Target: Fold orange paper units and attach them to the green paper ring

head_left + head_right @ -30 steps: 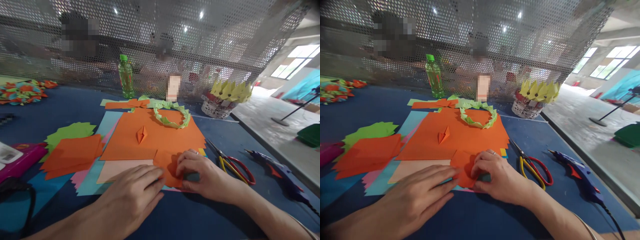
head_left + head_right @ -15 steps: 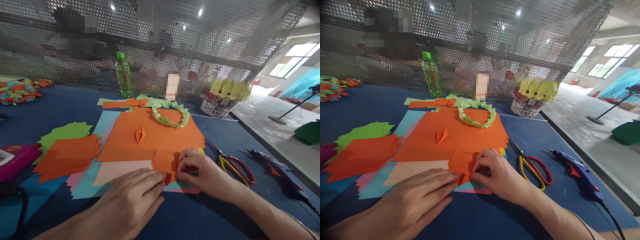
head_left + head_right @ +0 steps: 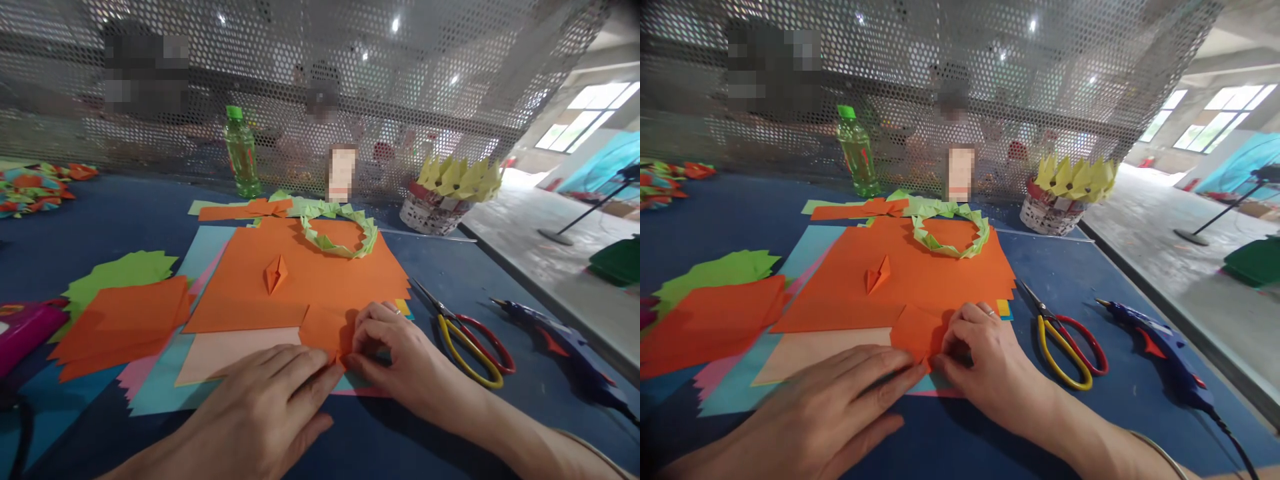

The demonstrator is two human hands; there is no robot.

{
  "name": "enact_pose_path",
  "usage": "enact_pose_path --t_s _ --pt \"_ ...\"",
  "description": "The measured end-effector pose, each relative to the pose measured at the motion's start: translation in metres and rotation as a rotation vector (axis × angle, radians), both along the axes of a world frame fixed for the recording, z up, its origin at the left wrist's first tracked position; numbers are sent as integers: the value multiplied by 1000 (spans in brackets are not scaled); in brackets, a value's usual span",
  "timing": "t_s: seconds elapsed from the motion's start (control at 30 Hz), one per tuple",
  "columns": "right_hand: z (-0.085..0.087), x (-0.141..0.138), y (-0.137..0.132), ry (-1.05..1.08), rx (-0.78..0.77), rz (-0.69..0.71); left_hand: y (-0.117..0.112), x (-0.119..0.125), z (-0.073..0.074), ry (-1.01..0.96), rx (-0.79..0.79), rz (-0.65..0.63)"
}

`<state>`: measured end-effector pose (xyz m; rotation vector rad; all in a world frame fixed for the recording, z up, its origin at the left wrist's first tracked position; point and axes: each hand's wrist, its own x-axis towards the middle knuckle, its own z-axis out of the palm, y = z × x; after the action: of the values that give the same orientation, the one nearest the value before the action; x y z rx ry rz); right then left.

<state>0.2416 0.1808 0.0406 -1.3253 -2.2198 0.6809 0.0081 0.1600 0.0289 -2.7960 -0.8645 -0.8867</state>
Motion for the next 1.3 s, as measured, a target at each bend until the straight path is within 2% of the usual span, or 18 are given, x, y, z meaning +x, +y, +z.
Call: enact_pose_path --t_s 0.13,0.4,0.6,0.9,1.3 --pt "-2 0 -2 -13 12 -16 1 0 -3 32 3 -16" --pt "-2 -1 -2 -33 25 -21 2 2 0 48 -5 -21" --pt "-3 -2 -1 -27 33 -24 0 4 0 77 -29 13" --pt "-2 -1 -1 30 13 -40 -2 0 0 93 -58 8" --pt "2 6 3 4 -27 -12 -1 3 -1 80 21 -23"
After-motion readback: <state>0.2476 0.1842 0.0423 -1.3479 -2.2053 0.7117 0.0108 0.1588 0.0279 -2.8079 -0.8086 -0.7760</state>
